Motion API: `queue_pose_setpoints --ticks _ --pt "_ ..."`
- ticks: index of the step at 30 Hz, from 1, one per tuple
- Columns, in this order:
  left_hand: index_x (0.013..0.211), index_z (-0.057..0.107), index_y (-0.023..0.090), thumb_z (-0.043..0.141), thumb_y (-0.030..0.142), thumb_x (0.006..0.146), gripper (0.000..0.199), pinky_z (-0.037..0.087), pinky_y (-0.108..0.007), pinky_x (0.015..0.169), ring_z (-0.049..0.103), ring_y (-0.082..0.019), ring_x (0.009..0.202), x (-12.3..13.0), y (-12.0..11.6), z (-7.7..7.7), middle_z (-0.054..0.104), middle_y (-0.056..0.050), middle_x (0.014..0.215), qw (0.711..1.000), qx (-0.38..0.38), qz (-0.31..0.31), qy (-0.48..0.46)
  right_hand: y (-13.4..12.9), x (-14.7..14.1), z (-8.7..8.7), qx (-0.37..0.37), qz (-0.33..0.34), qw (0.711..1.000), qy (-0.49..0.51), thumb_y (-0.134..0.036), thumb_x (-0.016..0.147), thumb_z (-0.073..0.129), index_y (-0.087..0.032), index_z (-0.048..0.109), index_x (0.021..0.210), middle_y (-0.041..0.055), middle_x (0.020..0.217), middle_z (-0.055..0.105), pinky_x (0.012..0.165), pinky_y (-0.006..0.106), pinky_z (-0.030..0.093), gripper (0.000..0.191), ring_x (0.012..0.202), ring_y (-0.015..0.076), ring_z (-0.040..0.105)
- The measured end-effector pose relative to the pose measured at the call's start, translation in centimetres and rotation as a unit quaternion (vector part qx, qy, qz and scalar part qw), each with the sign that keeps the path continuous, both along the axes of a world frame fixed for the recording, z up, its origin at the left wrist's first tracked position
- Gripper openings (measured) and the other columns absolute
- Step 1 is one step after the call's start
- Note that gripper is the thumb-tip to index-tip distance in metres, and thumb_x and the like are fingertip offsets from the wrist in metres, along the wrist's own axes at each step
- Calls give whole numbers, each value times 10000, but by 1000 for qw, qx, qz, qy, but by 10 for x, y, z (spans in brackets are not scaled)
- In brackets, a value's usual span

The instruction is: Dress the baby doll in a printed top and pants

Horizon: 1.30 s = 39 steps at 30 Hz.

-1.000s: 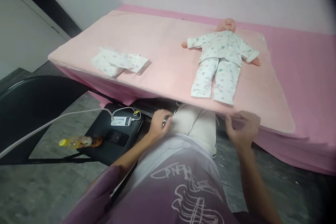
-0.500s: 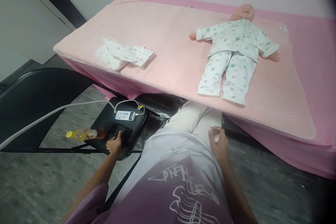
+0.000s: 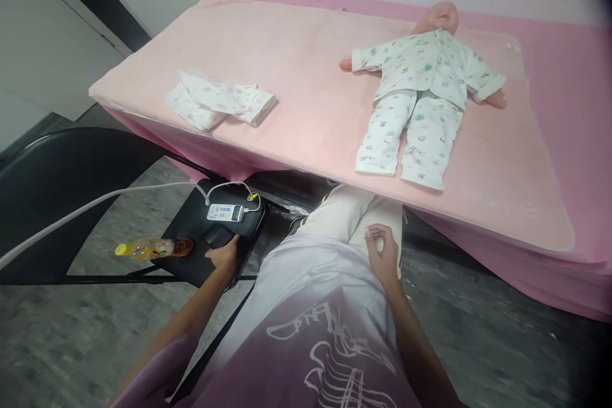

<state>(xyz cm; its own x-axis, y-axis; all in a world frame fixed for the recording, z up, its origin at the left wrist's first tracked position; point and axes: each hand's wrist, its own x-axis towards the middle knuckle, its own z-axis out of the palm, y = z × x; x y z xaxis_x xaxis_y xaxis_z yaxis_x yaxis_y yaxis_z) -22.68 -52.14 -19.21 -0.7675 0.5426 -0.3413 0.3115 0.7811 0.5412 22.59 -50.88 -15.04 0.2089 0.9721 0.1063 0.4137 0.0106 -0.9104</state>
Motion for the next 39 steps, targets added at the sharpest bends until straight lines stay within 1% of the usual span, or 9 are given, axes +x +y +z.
queue_pose_setpoints --ticks 2,4,7,11,14,19,23,29,39 --pt "1284 434 235 851 523 832 680 574 -651 1074 681 -438 1297 13 -13 0 659 -98 1128 997 -29 74 20 -1 -7 0 -9 26 1000 15 -502 1071 619 -282 645 1133 89 1011 744 876 492 628 230 911 284 716" --pt "1316 409 238 954 525 724 854 579 -622 1110 699 -421 1296 33 -21 2 671 -121 1216 996 -12 83 18 -1 -14 0 -24 54 998 27 -495 1069 622 -291 649 1135 95 1028 749 890 506 626 216 931 292 716" --pt "1322 425 255 1006 535 640 938 595 -552 1121 739 -353 1237 73 -15 13 686 -115 1290 993 110 -21 -25 6 -26 2 -53 98 992 54 -495 1069 632 -299 655 1155 92 1039 754 916 514 621 215 957 299 721" --pt "1378 451 255 990 558 683 931 604 -515 1107 746 -330 1231 131 16 33 696 -133 1324 953 226 -176 -97 37 -52 9 -74 162 974 137 -504 1061 666 -300 629 1343 100 1237 762 991 486 618 350 1070 278 739" --pt "1416 456 275 978 563 723 915 597 -524 1099 737 -345 1250 170 41 40 697 -148 1365 925 244 -267 -117 73 -71 13 -96 175 957 211 -532 1009 726 -300 575 1454 107 1397 723 1043 458 609 524 1145 255 734" --pt "1411 442 258 978 559 700 941 600 -558 1055 754 -373 1199 216 71 33 707 -162 1343 910 212 -320 -160 117 -78 13 -134 171 914 343 -613 921 769 -281 670 1374 68 1349 769 1214 422 526 571 1306 268 700" --pt "1509 403 238 1018 568 661 1098 557 -546 1164 680 -384 1380 221 85 22 625 -201 1505 870 206 -390 -222 125 -63 2 -179 117 906 364 -611 876 772 -270 743 1292 47 1270 808 1266 453 489 539 1346 303 686" --pt "1679 294 286 816 559 956 933 498 -483 1276 579 -312 1531 199 90 10 511 -176 1680 782 205 -473 -351 124 -50 -10 -200 109 893 388 -571 895 754 -275 768 1265 47 1237 818 1208 453 543 474 1350 315 698" --pt "1696 367 275 689 703 990 886 363 -494 1384 442 -319 1654 191 93 9 452 -161 1757 775 187 -468 -381 125 -52 -5 -202 120 876 421 -562 886 757 -267 741 1318 44 1302 813 1206 432 550 523 1392 298 686"
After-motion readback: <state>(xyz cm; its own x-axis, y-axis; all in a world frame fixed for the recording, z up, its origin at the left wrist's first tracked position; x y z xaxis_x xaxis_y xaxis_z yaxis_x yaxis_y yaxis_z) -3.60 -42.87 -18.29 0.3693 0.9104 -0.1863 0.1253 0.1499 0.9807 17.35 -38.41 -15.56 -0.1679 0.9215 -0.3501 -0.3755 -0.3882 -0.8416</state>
